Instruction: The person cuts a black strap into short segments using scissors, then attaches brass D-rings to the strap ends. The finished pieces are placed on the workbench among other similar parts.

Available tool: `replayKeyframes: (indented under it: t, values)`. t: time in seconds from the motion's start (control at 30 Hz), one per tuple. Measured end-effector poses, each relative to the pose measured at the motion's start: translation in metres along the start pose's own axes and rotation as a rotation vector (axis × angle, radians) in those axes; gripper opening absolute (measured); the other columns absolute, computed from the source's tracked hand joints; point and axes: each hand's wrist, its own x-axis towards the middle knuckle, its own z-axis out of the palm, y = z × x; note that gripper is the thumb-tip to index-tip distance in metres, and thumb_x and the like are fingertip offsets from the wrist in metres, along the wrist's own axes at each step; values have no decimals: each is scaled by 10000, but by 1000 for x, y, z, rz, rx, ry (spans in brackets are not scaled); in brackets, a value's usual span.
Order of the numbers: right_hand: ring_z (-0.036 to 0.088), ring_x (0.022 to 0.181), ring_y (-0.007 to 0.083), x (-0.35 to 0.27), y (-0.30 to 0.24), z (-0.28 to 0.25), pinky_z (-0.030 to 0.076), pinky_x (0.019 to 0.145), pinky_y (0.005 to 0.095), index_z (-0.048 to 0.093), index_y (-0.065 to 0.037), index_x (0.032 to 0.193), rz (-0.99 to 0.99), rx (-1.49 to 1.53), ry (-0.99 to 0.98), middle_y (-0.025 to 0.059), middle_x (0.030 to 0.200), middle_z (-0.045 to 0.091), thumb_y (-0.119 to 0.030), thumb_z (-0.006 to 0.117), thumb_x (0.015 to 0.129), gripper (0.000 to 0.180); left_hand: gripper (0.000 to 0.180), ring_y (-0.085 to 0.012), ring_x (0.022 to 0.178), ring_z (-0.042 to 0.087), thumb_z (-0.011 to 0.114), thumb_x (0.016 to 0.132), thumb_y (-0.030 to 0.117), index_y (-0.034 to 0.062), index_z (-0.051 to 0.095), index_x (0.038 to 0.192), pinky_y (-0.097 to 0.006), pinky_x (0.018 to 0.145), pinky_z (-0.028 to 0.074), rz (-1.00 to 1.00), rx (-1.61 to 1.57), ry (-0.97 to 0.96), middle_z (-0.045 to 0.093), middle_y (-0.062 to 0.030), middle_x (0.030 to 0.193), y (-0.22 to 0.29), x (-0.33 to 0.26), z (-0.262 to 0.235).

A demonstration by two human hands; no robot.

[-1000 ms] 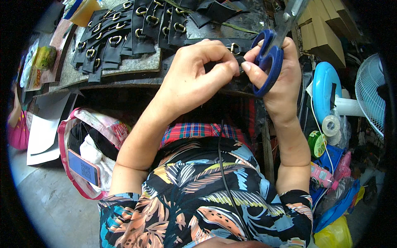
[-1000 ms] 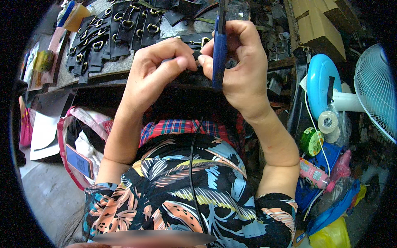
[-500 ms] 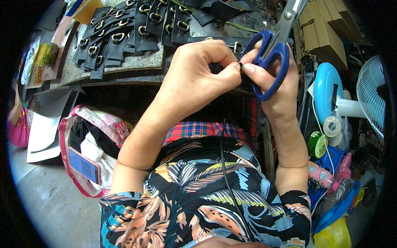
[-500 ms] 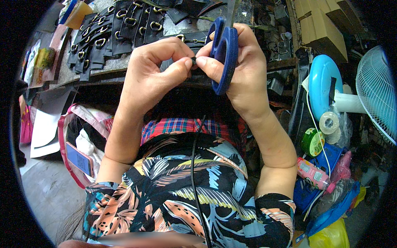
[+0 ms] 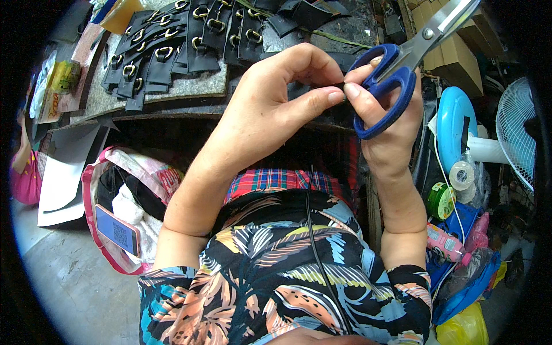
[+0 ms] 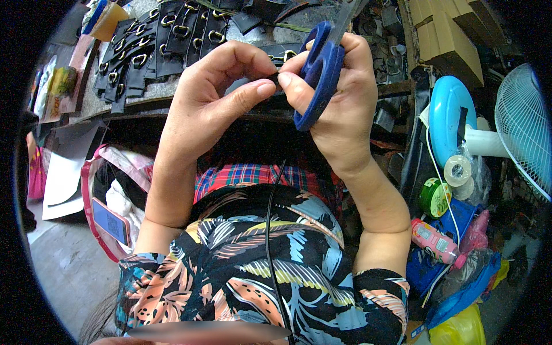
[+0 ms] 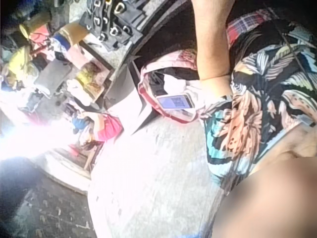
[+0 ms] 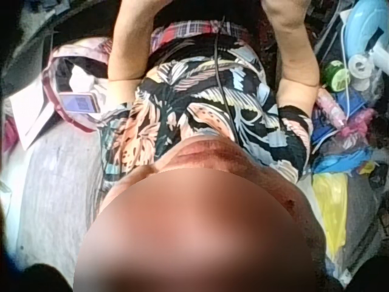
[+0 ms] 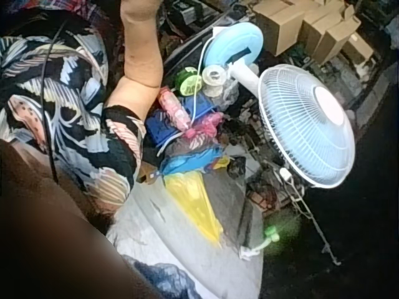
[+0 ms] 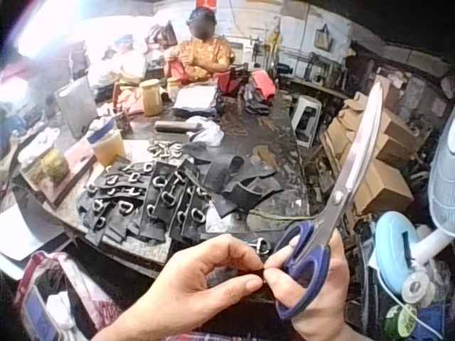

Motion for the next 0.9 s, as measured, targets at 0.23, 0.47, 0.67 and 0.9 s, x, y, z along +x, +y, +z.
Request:
replayKeyframes:
  t: [0.23, 0.47, 0.67, 0.9]
  values:
    - [569, 677, 67, -25, -16, -42, 456, 614, 204, 503, 1, 1094, 386, 93, -252, 17, 750, 602, -266, 806, 835, 480, 238, -128, 890, 674, 755, 865, 66, 14, 606, 1044, -247, 815, 537, -145, -325, 164, 672, -45, 950, -10, -1, -9]
    - [531, 664, 76, -62, -9, -73, 429, 605, 228, 556, 18, 992, 581, -250, -412, 11, 747, 558, -381, 877, 718, 581, 240, -76, 848, 662, 759, 862, 63, 20, 598, 1034, -205, 751, 537, -130, -330, 187, 683, -38, 913, -15, -1, -14]
    - [584, 538, 136, -58, -18, -73, 435, 541, 254, 587, -33, 905, 370, -626, -408, 48, 625, 575, -418, 887, 655, 548, 253, -87, 845, 678, 753, 864, 45, -3, 590, 1052, -208, 736, 545, -148, -247, 179, 692, -53, 911, -14, 0, -14]
    - [634, 548, 219, -50, -33, -65, 463, 525, 318, 613, -64, 876, 116, -957, -390, 56, 636, 619, -406, 902, 619, 516, 251, -89, 824, 682, 721, 886, 29, -26, 594, 1096, -203, 720, 540, -183, -252, 141, 708, -68, 895, -13, 0, -14]
